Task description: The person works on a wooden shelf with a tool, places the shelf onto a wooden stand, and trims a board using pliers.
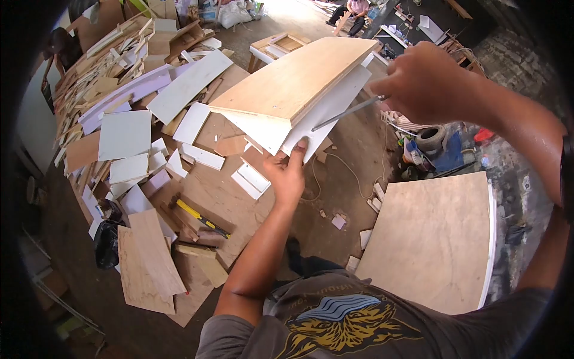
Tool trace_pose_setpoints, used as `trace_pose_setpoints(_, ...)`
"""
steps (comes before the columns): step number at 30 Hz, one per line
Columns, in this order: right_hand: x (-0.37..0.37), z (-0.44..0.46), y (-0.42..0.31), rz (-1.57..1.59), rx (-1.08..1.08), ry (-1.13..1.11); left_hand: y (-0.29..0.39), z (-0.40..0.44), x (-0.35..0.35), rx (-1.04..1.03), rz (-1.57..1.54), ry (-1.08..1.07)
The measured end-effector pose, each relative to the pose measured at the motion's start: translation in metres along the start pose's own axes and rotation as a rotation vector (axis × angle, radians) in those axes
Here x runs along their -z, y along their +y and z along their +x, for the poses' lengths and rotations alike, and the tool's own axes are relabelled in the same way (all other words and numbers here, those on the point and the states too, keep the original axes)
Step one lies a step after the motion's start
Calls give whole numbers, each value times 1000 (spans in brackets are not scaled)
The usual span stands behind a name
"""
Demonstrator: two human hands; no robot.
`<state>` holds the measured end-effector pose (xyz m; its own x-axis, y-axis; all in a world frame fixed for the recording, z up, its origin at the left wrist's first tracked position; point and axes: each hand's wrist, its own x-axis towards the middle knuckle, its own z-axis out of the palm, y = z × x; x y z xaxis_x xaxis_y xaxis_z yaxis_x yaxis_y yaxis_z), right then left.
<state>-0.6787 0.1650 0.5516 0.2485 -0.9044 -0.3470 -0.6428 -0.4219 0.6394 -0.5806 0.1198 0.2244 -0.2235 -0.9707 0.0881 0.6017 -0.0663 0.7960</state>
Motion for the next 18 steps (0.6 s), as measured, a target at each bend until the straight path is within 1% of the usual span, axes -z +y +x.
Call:
trace_pose_setpoints(1, 3, 3, 2, 82, -27, -26, -2, 1, 0, -26, 19, 10)
trace_pose_setpoints(2, 7, 8, 3, 179, -131, -149, -3, 1, 1, -32, 76, 9)
trace_pose_setpoints(4, 28, 29, -6, 373, -345, -398, 3, -3, 4, 35, 120, -10)
trace_pose_setpoints(5, 34, 32, -12, 341, -382, -402, 11, -3, 5, 99, 101, -22)
trace_pose_setpoints(8, 24, 17, -3, 370, -245, -275, 13, -4, 1, 98, 63, -10)
trace_pose_setpoints(11, 15, 0, -8, 90, -150, -67, 10, -1, -1, 72, -19, 0)
trace_pose_setpoints(14, -12, -13, -5, -321, 170, 325, -3, 3, 3, 11, 44, 2)
trace_pose_setpoints(15, -11, -13, -9, -420, 232, 446, -4, 3, 4, 11, 68, -6)
trace_pose_setpoints(18, -10, -17, -22, -418, 181, 370, -5, 4, 5, 4, 93, -11)
